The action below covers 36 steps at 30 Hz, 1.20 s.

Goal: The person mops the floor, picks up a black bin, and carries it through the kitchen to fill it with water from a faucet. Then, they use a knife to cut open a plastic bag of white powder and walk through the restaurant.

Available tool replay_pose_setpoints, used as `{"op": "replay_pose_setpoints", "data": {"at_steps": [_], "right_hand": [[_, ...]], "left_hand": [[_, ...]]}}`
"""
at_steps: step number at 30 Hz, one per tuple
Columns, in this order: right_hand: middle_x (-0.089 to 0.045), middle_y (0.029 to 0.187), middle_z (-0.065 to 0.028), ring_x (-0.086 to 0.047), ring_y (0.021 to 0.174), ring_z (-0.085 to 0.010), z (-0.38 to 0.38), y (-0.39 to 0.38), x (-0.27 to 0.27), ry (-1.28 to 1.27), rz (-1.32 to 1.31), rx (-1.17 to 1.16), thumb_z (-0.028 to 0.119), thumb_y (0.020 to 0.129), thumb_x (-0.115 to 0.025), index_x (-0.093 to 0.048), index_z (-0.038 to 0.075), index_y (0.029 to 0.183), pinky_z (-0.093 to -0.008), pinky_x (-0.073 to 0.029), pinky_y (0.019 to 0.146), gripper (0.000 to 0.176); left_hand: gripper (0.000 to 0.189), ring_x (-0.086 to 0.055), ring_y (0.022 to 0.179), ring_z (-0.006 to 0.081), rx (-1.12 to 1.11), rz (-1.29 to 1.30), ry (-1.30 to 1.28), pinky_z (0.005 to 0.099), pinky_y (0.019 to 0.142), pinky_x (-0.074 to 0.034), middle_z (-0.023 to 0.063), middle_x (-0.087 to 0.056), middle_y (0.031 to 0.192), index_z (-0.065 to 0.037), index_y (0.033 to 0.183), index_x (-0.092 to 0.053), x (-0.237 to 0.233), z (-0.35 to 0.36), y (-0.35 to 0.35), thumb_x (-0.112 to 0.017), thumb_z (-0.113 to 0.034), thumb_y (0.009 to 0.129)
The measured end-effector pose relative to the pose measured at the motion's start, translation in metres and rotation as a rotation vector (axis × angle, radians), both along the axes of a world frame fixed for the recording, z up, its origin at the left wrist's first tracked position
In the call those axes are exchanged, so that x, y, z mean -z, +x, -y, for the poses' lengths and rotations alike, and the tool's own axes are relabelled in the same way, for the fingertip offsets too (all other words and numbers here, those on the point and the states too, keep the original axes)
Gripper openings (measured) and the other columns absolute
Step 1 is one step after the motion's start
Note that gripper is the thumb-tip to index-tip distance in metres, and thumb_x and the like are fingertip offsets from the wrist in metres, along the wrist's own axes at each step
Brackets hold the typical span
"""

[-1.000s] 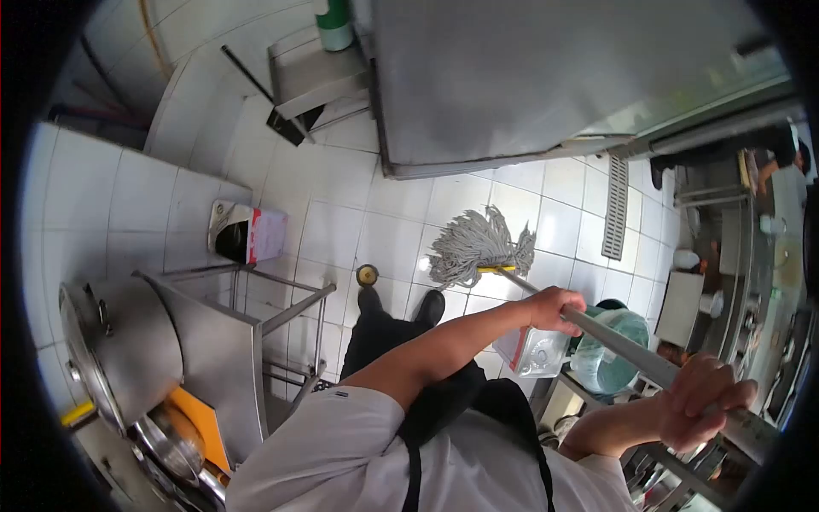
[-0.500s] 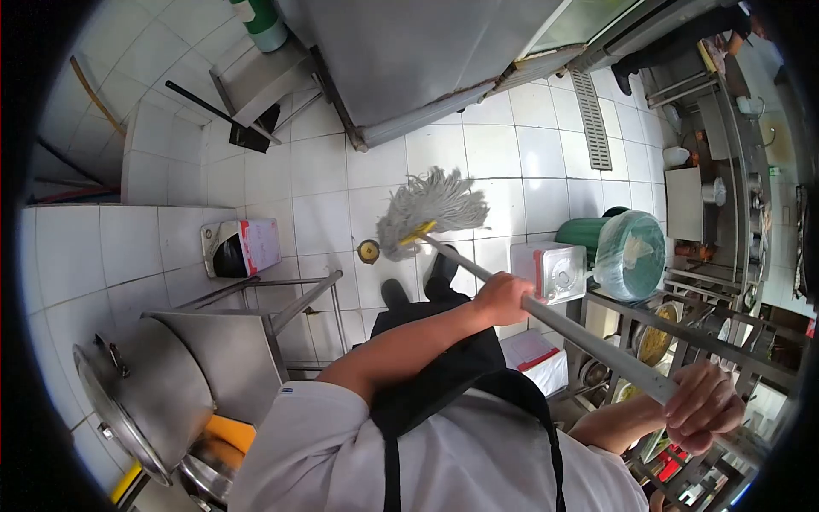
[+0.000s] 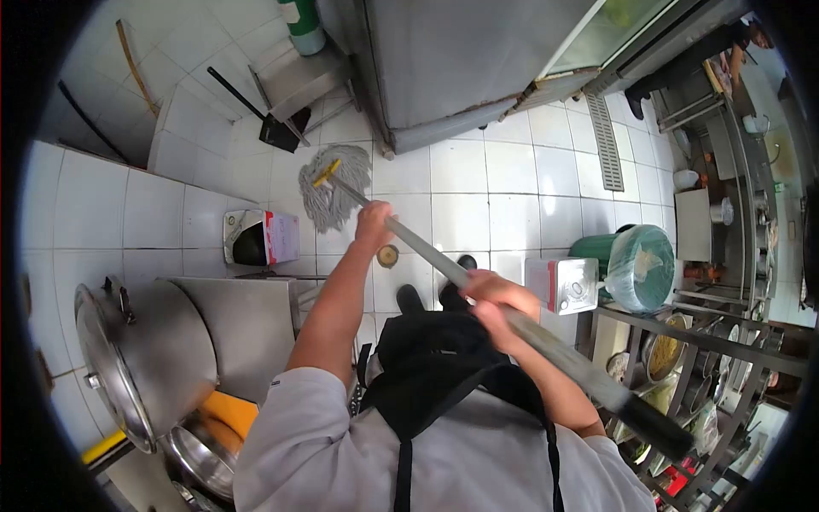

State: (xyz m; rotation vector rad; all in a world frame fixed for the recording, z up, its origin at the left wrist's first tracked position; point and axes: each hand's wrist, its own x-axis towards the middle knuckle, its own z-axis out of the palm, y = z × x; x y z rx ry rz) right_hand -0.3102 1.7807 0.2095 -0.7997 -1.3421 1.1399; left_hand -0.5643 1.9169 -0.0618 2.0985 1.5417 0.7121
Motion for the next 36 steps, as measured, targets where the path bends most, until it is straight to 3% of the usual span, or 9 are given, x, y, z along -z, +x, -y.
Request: {"op": "replay_pose_setpoints", "data": {"at_steps": [2, 6, 11, 15, 21, 25, 27, 30, 36], "right_hand": [[-0.064, 0.079, -0.0146, -0.064, 0.077, -0.0268, -0.002, -0.022, 0.005, -0.079, 0.113, 0.026, 0.005, 0.085, -0.068, -0.059, 0.000, 0.083, -0.0349, -0.051, 0.072, 0.010], [-0.065, 0.077, -0.0138, -0.066, 0.080, -0.0266, -0.012, -0.031, -0.030, -0.013, 0.248, 0.013, 0.004, 0.081, -0.071, -0.061, 0.000, 0.080, -0.0341, -0.051, 0.071, 0.011], [-0.063, 0.069, -0.0102, -0.063, 0.064, -0.0233, -0.026, 0.003, -0.127, 0.192, 0.179, 0.020, 0.004, 0.081, -0.067, -0.059, 0.000, 0.075, -0.0421, -0.053, 0.075, 0.011], [-0.057, 0.056, -0.0076, -0.055, 0.044, -0.0199, -0.022, 0.022, -0.161, 0.250, -0.278, -0.160, 0.023, 0.085, -0.073, -0.057, 0.002, 0.086, -0.0365, -0.051, 0.048, 0.027], [-0.052, 0.053, -0.0047, -0.050, 0.040, -0.0175, -0.021, 0.005, -0.125, 0.450, -0.293, -0.248, 0.026, 0.078, -0.081, -0.057, -0.001, 0.086, -0.0325, -0.039, 0.038, 0.036], [-0.060, 0.071, -0.0126, -0.060, 0.061, -0.0288, -0.023, -0.013, -0.074, 0.379, 0.049, -0.056, 0.006, 0.076, -0.069, -0.058, 0.000, 0.081, -0.0398, -0.050, 0.057, 0.014], [-0.059, 0.069, -0.0142, -0.059, 0.060, -0.0303, -0.036, -0.036, -0.052, 0.261, 0.171, -0.079, -0.001, 0.078, -0.064, -0.058, -0.001, 0.081, -0.0398, -0.050, 0.058, 0.007], [-0.060, 0.070, -0.0108, -0.060, 0.064, -0.0275, -0.049, -0.066, -0.012, 0.211, 0.262, -0.011, 0.000, 0.083, -0.064, -0.059, -0.001, 0.081, -0.0433, -0.051, 0.085, 0.006], [-0.063, 0.070, -0.0111, -0.062, 0.064, -0.0198, -0.059, -0.052, -0.053, 0.128, 0.242, 0.045, 0.007, 0.084, -0.064, -0.061, -0.001, 0.076, -0.0362, -0.053, 0.079, 0.012]], "left_hand": [[0.035, -0.059, 0.086, 0.0368, -0.117, -0.089, -0.005, 0.0458, 0.076, -0.048, 0.0152, -0.060, 0.086, -0.007, 0.084, -0.057, -0.002, -0.009, -0.021, -0.080, -0.029, 0.069], [0.042, -0.061, 0.087, 0.0352, -0.186, 0.006, -0.207, 0.0433, 0.078, -0.049, 0.0133, -0.062, 0.089, -0.005, 0.082, -0.058, -0.047, -0.007, -0.018, -0.082, -0.035, 0.065], [0.049, -0.060, 0.069, 0.0363, -0.083, 0.093, -0.183, 0.0443, 0.063, -0.048, 0.0165, -0.061, 0.071, -0.004, 0.061, -0.056, -0.101, 0.019, 0.047, -0.080, -0.046, 0.069], [0.043, -0.049, 0.048, 0.0354, 0.202, 0.401, -0.001, 0.0412, 0.049, -0.041, 0.0154, -0.049, 0.051, -0.004, 0.052, -0.050, -0.103, 0.046, 0.084, -0.077, -0.028, 0.075], [0.029, -0.052, 0.050, 0.0367, 0.275, 0.442, 0.161, 0.0443, 0.049, -0.043, 0.0147, -0.049, 0.052, -0.005, 0.054, -0.051, -0.072, 0.030, 0.071, -0.068, -0.011, 0.077], [0.020, -0.057, 0.064, 0.0362, 0.221, 0.493, 0.101, 0.0460, 0.059, -0.044, 0.0134, -0.055, 0.063, -0.006, 0.062, -0.055, -0.027, -0.023, 0.035, -0.067, -0.010, 0.077], [0.016, -0.061, 0.079, 0.0342, 0.011, 0.222, 0.026, 0.0455, 0.069, -0.047, 0.0123, -0.061, 0.077, -0.007, 0.070, -0.057, -0.021, -0.048, 0.010, -0.071, -0.013, 0.075], [0.030, -0.058, 0.105, 0.0326, -0.181, 0.142, -0.106, 0.0419, 0.087, -0.048, 0.0094, -0.062, 0.105, -0.012, 0.093, -0.058, -0.006, -0.063, -0.012, -0.078, -0.015, 0.070], [0.037, -0.056, 0.104, 0.0328, -0.299, 0.287, 0.033, 0.0434, 0.084, -0.047, 0.0100, -0.061, 0.102, -0.011, 0.090, -0.057, -0.051, -0.038, 0.023, -0.080, -0.011, 0.060]]}}
